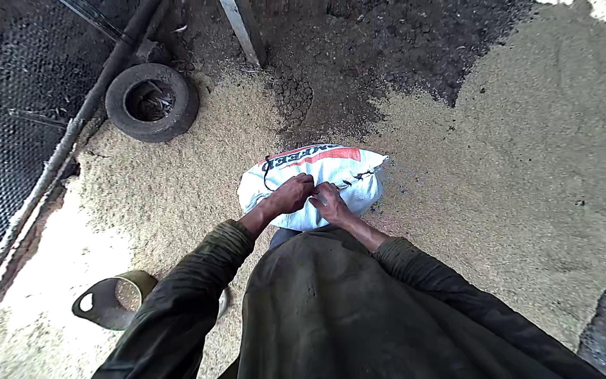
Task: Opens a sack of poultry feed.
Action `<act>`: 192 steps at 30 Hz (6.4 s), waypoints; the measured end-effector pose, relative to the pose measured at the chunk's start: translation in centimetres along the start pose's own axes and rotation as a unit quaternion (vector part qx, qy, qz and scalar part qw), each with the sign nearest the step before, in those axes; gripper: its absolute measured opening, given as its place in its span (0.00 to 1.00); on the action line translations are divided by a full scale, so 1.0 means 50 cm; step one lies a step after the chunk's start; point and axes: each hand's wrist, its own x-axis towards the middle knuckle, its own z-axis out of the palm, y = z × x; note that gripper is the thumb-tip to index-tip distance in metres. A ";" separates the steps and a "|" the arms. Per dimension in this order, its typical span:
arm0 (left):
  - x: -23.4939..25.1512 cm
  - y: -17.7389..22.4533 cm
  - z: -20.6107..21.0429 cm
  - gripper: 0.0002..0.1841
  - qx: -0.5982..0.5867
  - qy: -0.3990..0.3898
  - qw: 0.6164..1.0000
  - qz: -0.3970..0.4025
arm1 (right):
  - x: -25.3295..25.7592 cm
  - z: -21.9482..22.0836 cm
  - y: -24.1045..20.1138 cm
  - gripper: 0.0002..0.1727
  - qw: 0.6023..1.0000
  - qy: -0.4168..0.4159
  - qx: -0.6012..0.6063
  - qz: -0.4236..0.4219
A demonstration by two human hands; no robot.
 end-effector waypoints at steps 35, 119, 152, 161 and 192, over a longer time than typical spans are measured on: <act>-0.019 0.136 0.004 0.19 0.023 -0.115 0.991 -0.061 | -0.063 -0.067 -0.047 0.21 0.976 -0.173 -0.118 0.064; -0.470 -0.048 -0.267 0.20 -0.035 -0.242 0.925 -0.291 | -0.003 0.041 -0.050 0.14 0.920 -0.078 -0.203 0.326; -0.017 0.035 0.218 0.14 -0.008 0.094 0.979 -0.182 | -0.037 -0.058 0.043 0.16 0.972 -0.116 -0.109 0.174; -0.005 0.019 0.234 0.13 0.010 0.112 0.978 -0.176 | -0.029 -0.048 0.056 0.13 0.973 -0.098 -0.116 0.176; -0.024 0.031 0.008 0.13 -0.127 0.045 0.976 -0.170 | -0.040 -0.016 -0.006 0.14 0.987 -0.074 -0.042 0.133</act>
